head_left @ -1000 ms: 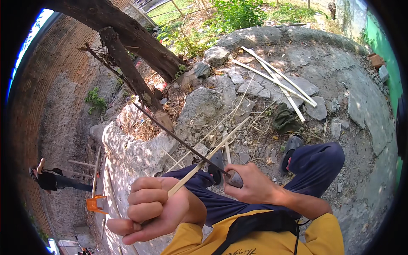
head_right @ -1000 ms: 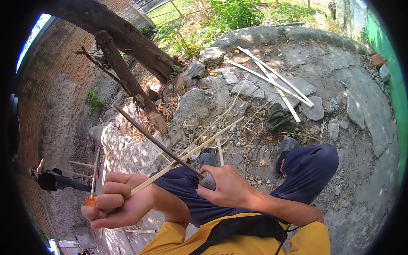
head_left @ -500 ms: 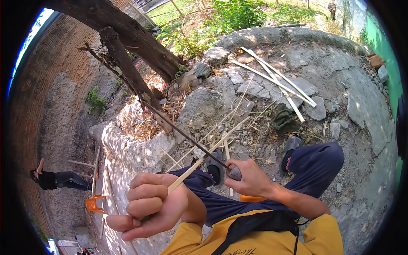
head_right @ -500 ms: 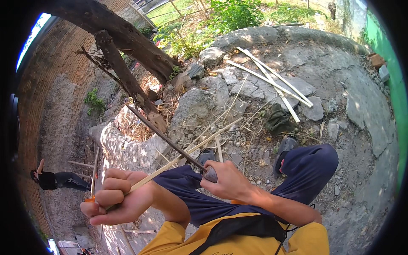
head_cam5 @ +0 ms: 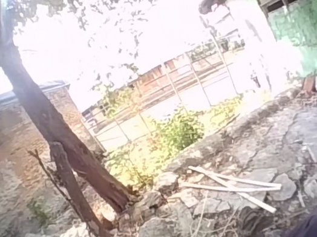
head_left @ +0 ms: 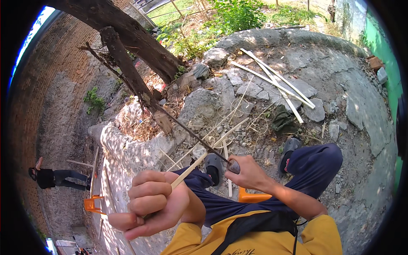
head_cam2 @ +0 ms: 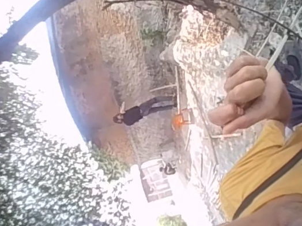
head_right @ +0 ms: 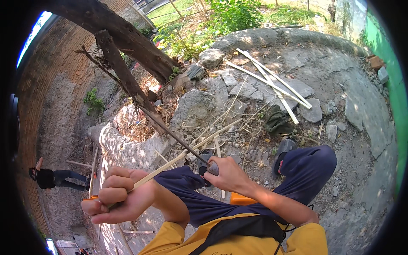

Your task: The person shaves a bamboo stick using a knife, lays the knife on the ground, and bends the bamboo stick by hand.

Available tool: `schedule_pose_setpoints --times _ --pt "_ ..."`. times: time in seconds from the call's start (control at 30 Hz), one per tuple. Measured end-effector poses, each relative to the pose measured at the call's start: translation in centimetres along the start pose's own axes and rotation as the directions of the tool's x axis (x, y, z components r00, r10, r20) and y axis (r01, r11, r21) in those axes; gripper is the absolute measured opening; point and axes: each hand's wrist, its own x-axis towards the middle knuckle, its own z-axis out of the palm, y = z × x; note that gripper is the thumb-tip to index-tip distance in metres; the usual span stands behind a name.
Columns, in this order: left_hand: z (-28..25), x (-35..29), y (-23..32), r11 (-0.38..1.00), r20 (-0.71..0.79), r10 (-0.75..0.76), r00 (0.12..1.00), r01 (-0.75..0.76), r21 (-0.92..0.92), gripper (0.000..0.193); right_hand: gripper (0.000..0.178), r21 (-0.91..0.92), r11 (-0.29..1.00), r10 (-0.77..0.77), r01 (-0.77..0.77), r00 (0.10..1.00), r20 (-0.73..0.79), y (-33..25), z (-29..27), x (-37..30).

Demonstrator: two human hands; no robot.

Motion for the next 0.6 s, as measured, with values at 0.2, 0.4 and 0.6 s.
schedule_pose_setpoints --times 0.2,0.4,0.6 --pt "-0.2 0.4 0.3 1.0 -0.048 -0.021 0.999 0.021 0.009 0.038 0.026 0.086 0.994 -0.074 0.068 0.995 0.068 -4.9 0.0 -1.1" --pt "-0.3 0.2 0.1 0.997 -0.015 0.004 1.0 -0.005 -0.079 0.04 0.027 0.025 1.0 -0.008 0.009 0.998 -0.055 0.8 0.4 1.0" --pt "-1.0 0.1 -0.1 0.998 0.044 0.004 0.999 -0.001 -0.068 0.04 0.029 -0.02 1.0 0.013 -0.015 0.995 -0.097 1.8 1.2 1.2"
